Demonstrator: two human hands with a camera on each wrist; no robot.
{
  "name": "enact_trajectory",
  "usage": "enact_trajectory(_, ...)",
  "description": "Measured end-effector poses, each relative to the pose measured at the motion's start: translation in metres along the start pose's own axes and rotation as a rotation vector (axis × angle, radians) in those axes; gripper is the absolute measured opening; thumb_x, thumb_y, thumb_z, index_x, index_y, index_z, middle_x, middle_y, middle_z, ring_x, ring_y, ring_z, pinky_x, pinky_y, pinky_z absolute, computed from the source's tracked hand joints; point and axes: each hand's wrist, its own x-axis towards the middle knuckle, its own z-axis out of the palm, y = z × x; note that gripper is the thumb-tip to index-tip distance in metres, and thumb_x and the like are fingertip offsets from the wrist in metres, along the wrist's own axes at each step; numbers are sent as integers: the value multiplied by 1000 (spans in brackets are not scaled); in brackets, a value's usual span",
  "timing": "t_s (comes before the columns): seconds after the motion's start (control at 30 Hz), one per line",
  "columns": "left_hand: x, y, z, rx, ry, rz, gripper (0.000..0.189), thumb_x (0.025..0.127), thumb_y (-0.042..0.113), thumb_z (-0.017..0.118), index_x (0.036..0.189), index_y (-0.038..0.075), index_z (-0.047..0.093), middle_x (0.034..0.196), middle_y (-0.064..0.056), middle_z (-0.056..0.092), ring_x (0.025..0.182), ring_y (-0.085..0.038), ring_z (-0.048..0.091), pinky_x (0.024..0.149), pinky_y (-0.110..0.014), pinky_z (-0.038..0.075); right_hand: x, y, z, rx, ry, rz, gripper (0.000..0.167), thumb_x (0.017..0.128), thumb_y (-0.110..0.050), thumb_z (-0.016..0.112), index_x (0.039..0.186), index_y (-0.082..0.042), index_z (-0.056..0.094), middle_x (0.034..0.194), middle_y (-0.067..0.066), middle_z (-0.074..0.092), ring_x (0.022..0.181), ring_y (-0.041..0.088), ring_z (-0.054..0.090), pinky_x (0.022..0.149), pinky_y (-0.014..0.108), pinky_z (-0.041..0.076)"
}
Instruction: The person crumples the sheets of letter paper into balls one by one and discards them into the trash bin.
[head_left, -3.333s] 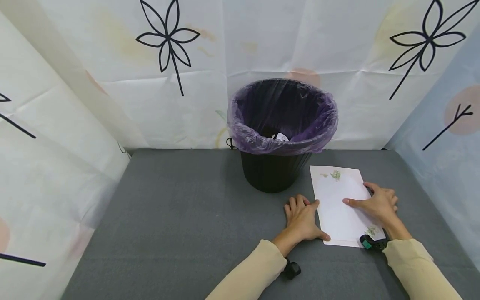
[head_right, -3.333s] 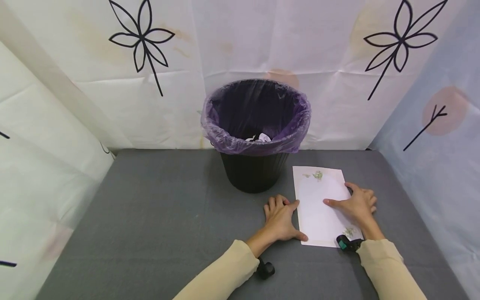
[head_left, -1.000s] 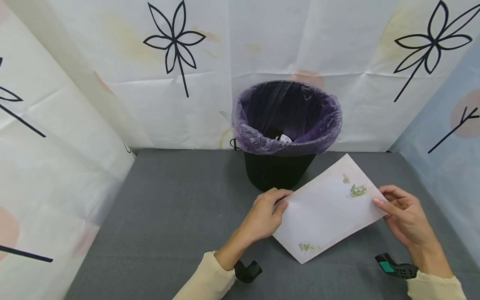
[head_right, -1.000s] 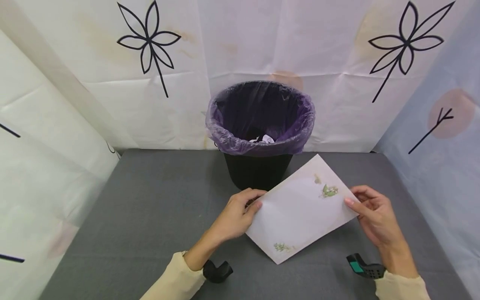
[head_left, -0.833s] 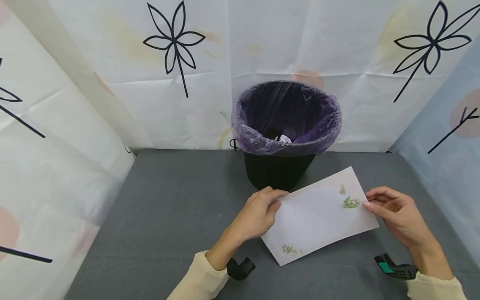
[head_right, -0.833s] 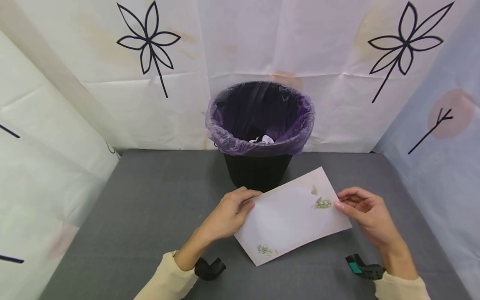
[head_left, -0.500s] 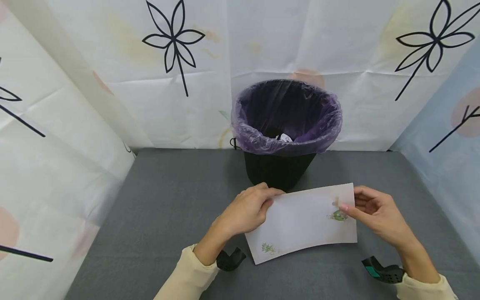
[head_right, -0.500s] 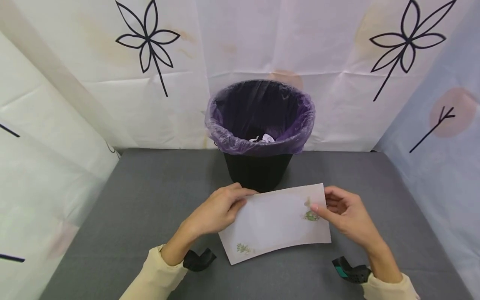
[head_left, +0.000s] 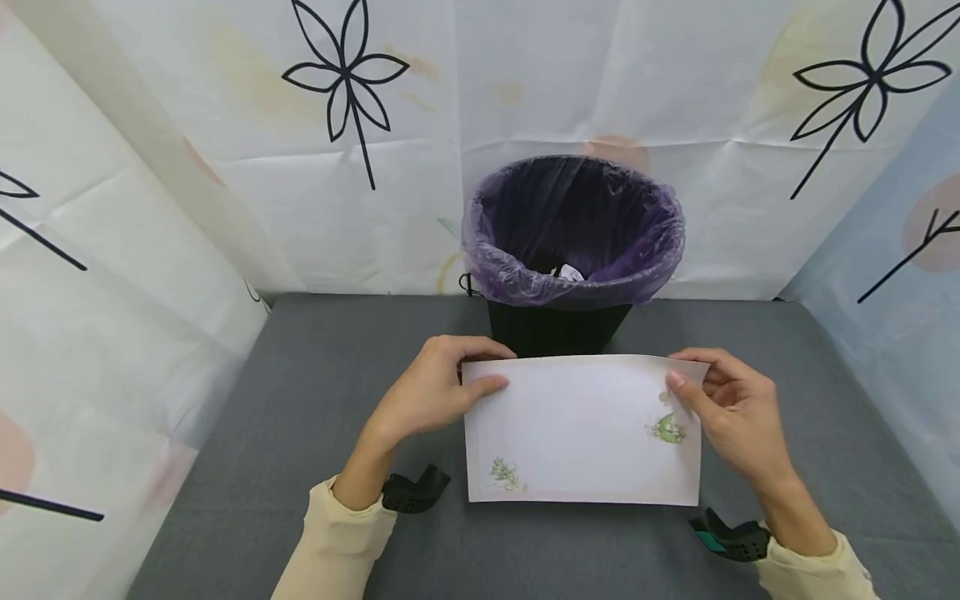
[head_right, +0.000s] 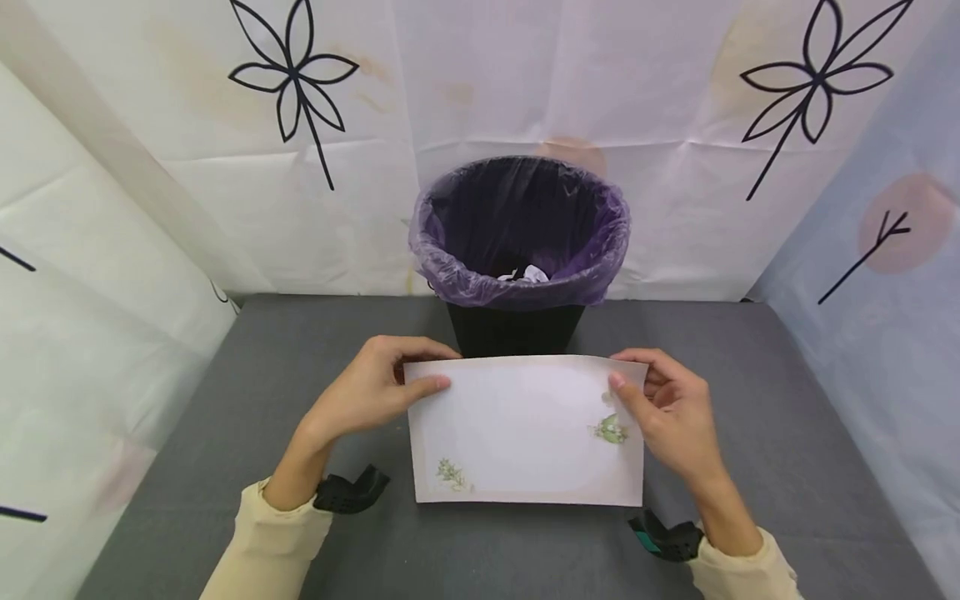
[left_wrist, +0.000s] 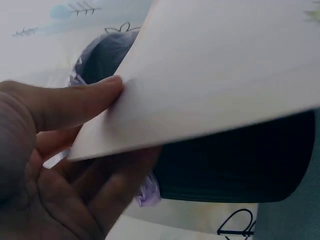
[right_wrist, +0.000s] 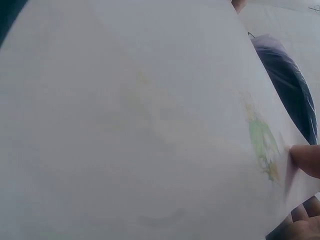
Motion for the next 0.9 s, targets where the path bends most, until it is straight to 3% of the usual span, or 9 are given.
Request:
enact_trajectory(0.13, -3, -7, -6, -114, 146, -28, 18, 90, 4, 78, 108, 6, 76, 99, -6, 74, 76, -15, 70, 60, -32, 58, 4, -1, 5, 128, 4, 0, 22, 90, 18, 64, 111, 14, 64, 78, 7, 68, 61, 9, 65, 51, 18, 50)
enact_trajectory(0.23, -4, -10, -7, -179, 236, -26, 16, 89, 3, 78, 105, 3, 76, 96, -10, 74, 76, -19, 73, 58, -34, 59, 7, -3, 9, 145, 3, 9, 24, 93, 15, 63, 117, 13, 65, 83, 6, 70, 63, 8, 65, 52, 16, 49)
enact_trajectory(0.4, -5, -16, -8, -263, 315, -28, 20, 88, 0, 78, 107, -2, 74, 95, -16, 73, 77, -24, 75, 56, -34, 59, 12, -5, 14, 171, 9, 25, 27, 97, 10, 61, 123, 9, 65, 92, 3, 73, 69, 8, 69, 56, 17, 53)
enact_trajectory(0.53, -8, -21, -10, -292, 320, -70, 31, 87, 2, 80, 116, -1, 71, 93, -17, 74, 76, -24, 74, 58, -31, 59, 16, -6, 19, 245, 21, 48, 25, 97, 10, 60, 122, 11, 65, 95, 5, 74, 75, 12, 72, 62, 21, 58)
enact_trajectory(0.67, -12, -26, -12, -298, 283, -117, 38, 88, 5, 80, 124, 1, 67, 94, -15, 75, 77, -23, 73, 63, -28, 57, 19, -5, 23, 285, 50, 84, 23, 97, 10, 60, 119, 12, 65, 94, 9, 75, 74, 14, 72, 61, 22, 58)
enact_trajectory(0.9, -16, -32, -9, -302, 218, -103, 27, 91, -3, 74, 116, -8, 66, 103, -21, 73, 88, -29, 75, 68, -30, 59, 21, -2, 26, 375, 56, 123, 25, 97, 11, 60, 122, 11, 65, 96, 9, 75, 77, 16, 73, 64, 24, 59)
